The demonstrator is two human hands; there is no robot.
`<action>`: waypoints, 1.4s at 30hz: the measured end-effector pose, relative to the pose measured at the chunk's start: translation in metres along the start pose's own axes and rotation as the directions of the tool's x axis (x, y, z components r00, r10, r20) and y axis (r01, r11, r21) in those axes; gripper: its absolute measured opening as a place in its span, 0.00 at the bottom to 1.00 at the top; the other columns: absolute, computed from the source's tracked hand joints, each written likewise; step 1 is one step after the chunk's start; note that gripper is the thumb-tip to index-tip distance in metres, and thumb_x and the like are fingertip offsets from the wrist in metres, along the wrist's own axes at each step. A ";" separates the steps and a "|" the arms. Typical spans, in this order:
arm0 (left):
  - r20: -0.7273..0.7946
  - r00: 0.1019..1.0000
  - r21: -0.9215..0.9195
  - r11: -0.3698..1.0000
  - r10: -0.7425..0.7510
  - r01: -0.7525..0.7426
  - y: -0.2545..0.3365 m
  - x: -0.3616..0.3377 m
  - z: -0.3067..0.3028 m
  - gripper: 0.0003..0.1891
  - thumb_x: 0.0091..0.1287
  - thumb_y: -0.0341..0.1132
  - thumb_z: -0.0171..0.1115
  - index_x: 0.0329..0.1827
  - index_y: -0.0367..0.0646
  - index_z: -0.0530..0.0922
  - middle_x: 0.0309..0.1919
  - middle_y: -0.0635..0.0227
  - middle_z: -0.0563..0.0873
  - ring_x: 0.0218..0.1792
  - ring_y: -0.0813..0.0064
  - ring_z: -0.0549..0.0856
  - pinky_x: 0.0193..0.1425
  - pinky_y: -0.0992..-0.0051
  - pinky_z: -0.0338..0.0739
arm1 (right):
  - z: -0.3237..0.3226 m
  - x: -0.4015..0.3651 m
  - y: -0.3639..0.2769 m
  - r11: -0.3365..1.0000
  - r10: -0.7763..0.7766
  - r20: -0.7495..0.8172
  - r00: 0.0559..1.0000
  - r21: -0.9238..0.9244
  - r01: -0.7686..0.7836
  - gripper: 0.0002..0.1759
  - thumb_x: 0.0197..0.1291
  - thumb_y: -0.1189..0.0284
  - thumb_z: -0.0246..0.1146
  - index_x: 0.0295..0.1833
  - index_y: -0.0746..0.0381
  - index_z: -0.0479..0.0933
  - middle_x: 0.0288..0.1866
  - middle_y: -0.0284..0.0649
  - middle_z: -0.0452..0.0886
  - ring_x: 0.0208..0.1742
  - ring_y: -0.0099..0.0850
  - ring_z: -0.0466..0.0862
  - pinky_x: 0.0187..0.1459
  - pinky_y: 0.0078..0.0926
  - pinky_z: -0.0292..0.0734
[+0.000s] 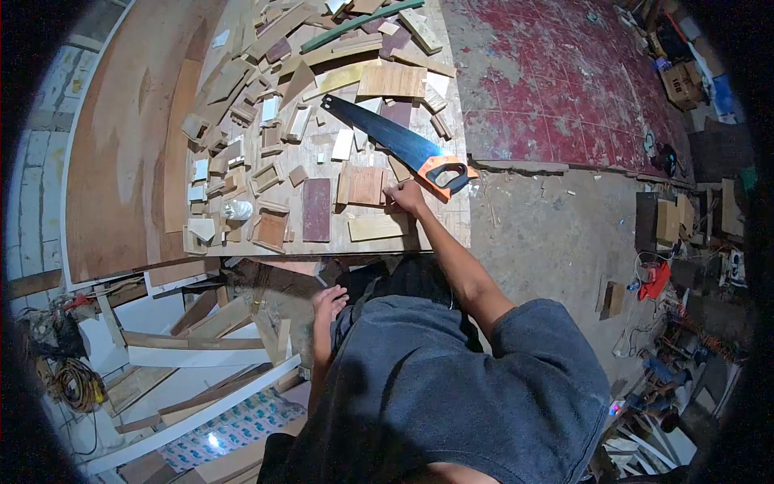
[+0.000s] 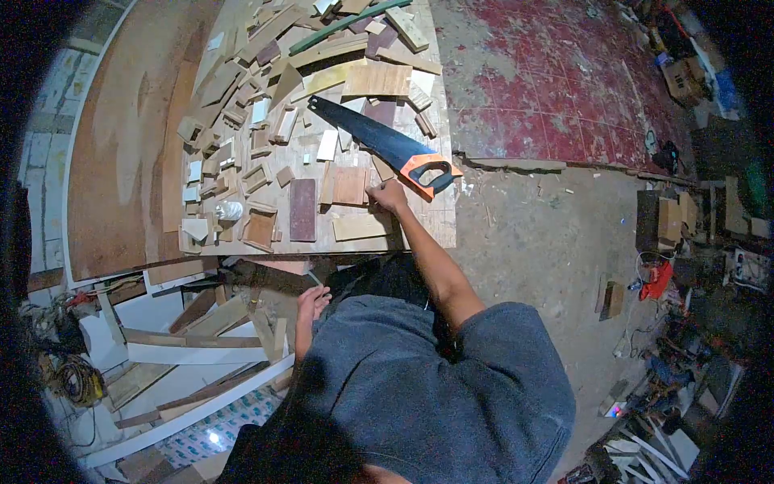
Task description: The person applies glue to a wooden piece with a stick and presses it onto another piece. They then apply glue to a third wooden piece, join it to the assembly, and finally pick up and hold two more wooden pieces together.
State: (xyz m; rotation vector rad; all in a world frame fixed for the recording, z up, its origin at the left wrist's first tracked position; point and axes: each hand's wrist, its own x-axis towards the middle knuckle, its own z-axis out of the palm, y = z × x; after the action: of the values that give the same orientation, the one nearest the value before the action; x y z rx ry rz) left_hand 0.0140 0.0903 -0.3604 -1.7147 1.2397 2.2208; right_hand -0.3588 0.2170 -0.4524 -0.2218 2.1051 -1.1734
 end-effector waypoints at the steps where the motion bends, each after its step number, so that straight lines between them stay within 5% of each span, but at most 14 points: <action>1: -0.036 0.999 -0.026 1.000 -0.018 0.017 -0.004 0.002 -0.005 0.16 0.65 0.36 0.68 0.51 0.37 0.79 0.45 0.58 0.87 0.38 0.68 0.88 0.39 0.74 0.82 | 0.003 0.004 0.004 1.000 0.000 0.005 1.000 0.000 0.000 0.27 0.48 0.48 0.68 0.24 0.64 0.85 0.23 0.47 0.85 0.28 0.38 0.86 0.37 0.35 0.80; 6: -0.101 0.991 -0.130 0.989 -0.087 0.073 -0.021 0.003 -0.023 0.17 0.65 0.35 0.67 0.53 0.37 0.79 0.46 0.58 0.87 0.40 0.68 0.87 0.41 0.76 0.81 | 0.007 0.010 0.009 0.994 0.026 0.024 0.999 0.106 -0.029 0.26 0.47 0.48 0.69 0.24 0.64 0.85 0.24 0.47 0.85 0.26 0.38 0.86 0.36 0.36 0.80; 11: -0.149 0.987 -0.080 0.996 -0.059 0.048 -0.022 -0.004 -0.018 0.18 0.66 0.36 0.65 0.55 0.36 0.78 0.46 0.58 0.87 0.40 0.67 0.87 0.44 0.77 0.79 | 0.001 0.012 0.006 1.000 0.012 0.063 0.998 -0.021 -0.010 0.26 0.48 0.49 0.68 0.25 0.64 0.85 0.23 0.47 0.85 0.27 0.39 0.86 0.37 0.36 0.80; 14: -0.133 0.991 -0.098 0.995 -0.029 0.016 -0.012 -0.017 -0.010 0.19 0.66 0.37 0.65 0.56 0.35 0.78 0.47 0.57 0.87 0.42 0.67 0.87 0.46 0.76 0.79 | 0.002 0.016 0.008 0.997 -0.047 0.057 0.997 -0.054 0.050 0.19 0.53 0.56 0.69 0.24 0.63 0.85 0.21 0.40 0.84 0.21 0.27 0.83 0.29 0.27 0.78; 20: -0.087 0.996 0.029 0.999 0.017 -0.015 -0.016 -0.017 -0.011 0.21 0.67 0.38 0.65 0.57 0.33 0.77 0.49 0.55 0.86 0.47 0.66 0.87 0.51 0.74 0.78 | -0.008 0.003 -0.016 0.990 -0.004 0.052 0.999 -0.142 0.012 0.25 0.53 0.50 0.67 0.22 0.63 0.83 0.20 0.43 0.83 0.24 0.33 0.84 0.33 0.31 0.77; 22: -0.074 0.997 0.056 0.998 0.021 -0.017 -0.012 -0.021 -0.006 0.20 0.68 0.39 0.64 0.56 0.32 0.77 0.49 0.55 0.86 0.46 0.66 0.87 0.51 0.74 0.78 | -0.009 0.004 -0.016 0.996 -0.015 0.068 0.998 -0.088 0.021 0.26 0.51 0.49 0.67 0.25 0.65 0.84 0.25 0.50 0.84 0.30 0.43 0.86 0.37 0.38 0.79; 25: -0.044 0.998 0.105 0.994 0.047 -0.042 -0.012 -0.020 0.000 0.20 0.70 0.40 0.62 0.55 0.32 0.77 0.49 0.56 0.87 0.45 0.66 0.88 0.51 0.74 0.78 | -0.010 0.003 -0.016 0.991 -0.020 0.058 0.998 -0.132 0.027 0.26 0.53 0.49 0.66 0.25 0.65 0.84 0.22 0.46 0.83 0.26 0.36 0.85 0.34 0.33 0.77; 33: 0.007 0.996 0.070 0.994 0.087 -0.087 0.003 -0.014 0.015 0.18 0.73 0.43 0.58 0.53 0.36 0.75 0.48 0.57 0.87 0.42 0.67 0.88 0.49 0.73 0.79 | -0.009 0.010 -0.011 0.987 -0.016 0.090 0.996 -0.155 0.030 0.24 0.54 0.51 0.65 0.28 0.63 0.85 0.24 0.47 0.84 0.28 0.37 0.85 0.35 0.34 0.78; 35: -0.004 0.997 0.066 0.995 0.078 -0.078 0.009 -0.014 0.020 0.12 0.73 0.41 0.58 0.45 0.41 0.74 0.50 0.52 0.86 0.41 0.64 0.89 0.44 0.73 0.80 | -0.008 0.012 -0.010 0.987 -0.017 0.095 0.995 -0.156 0.032 0.23 0.54 0.51 0.65 0.28 0.63 0.86 0.24 0.46 0.84 0.28 0.37 0.86 0.35 0.34 0.78; 42: 0.059 0.994 0.090 0.991 0.092 -0.097 0.004 0.004 0.009 0.15 0.75 0.44 0.52 0.51 0.41 0.74 0.49 0.55 0.86 0.43 0.65 0.88 0.48 0.71 0.79 | -0.011 0.007 -0.020 0.991 -0.008 0.106 0.994 -0.132 0.022 0.22 0.53 0.53 0.65 0.29 0.64 0.85 0.25 0.47 0.85 0.29 0.38 0.86 0.36 0.34 0.78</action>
State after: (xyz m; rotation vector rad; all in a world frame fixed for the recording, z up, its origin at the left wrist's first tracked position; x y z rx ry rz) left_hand 0.0037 0.0915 -0.3606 -1.5827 1.4157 2.2059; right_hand -0.3746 0.2104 -0.4361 -0.3540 2.0930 -1.0089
